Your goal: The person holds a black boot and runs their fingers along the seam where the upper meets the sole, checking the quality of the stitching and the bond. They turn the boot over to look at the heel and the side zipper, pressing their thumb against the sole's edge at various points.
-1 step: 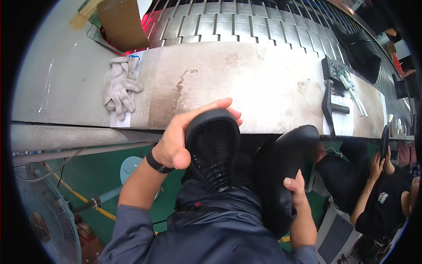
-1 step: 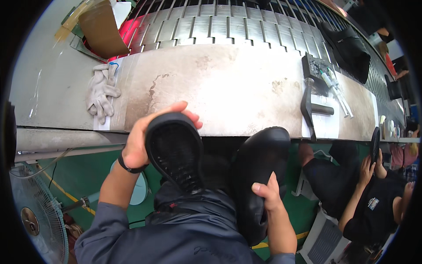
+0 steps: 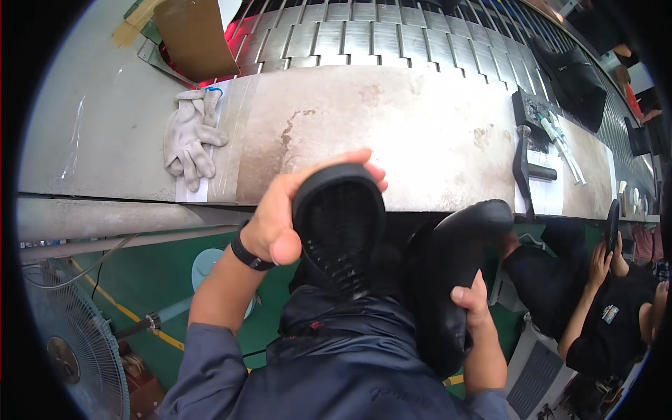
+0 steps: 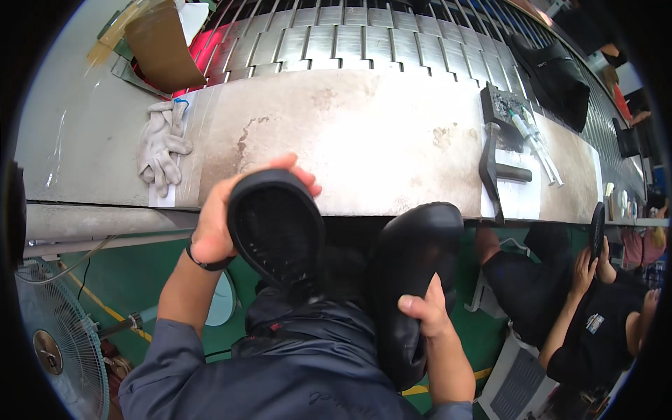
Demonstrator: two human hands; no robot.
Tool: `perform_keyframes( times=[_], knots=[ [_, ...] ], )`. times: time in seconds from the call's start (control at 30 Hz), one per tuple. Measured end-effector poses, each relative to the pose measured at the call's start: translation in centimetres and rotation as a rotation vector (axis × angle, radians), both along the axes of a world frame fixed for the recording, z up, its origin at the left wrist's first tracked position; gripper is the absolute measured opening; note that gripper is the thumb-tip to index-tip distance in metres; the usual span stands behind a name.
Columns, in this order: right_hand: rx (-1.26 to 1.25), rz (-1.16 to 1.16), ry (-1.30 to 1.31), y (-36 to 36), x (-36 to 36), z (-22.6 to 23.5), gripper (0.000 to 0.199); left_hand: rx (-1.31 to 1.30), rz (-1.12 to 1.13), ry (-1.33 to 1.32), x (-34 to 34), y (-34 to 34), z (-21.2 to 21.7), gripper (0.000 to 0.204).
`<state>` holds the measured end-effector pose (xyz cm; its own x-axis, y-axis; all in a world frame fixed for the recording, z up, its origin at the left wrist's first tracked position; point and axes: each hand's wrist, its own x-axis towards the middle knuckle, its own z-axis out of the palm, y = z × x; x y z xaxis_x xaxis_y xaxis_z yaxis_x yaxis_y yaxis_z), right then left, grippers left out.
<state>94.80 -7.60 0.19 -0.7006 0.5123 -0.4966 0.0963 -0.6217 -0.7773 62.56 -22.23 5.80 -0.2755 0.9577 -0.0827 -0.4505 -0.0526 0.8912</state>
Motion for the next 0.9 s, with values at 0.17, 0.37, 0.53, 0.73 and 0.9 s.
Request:
perform_keyframes(
  times=[0.17, 0.37, 0.53, 0.73, 0.9],
  knots=[
    [0.063, 0.284, 0.242, -0.9, -2.8, 3.7, 0.095, 0.178, 0.022, 0.085, -0.6, 3.5, 0.9, 0.167],
    [0.089, 0.490, 0.370, -1.8, -6.2, 1.9, 0.095, 0.524, -0.269, 0.342, -0.7, 6.2, -1.4, 0.154],
    [0.142, 0.458, 0.387, -2.6, -6.6, 0.4, 0.097, 0.670, -0.332, 0.472, -0.6, 7.0, -1.5, 0.142],
    [0.221, 0.409, 0.352, -2.8, -6.3, 0.2, 0.091, 0.676, -0.345, 0.486, -0.5, 6.9, -1.6, 0.132],
    [0.255, 0.385, 0.337, -2.9, -6.1, 0.3, 0.090, 0.689, -0.350, 0.538, -0.3, 6.9, -1.3, 0.126]
  ],
)
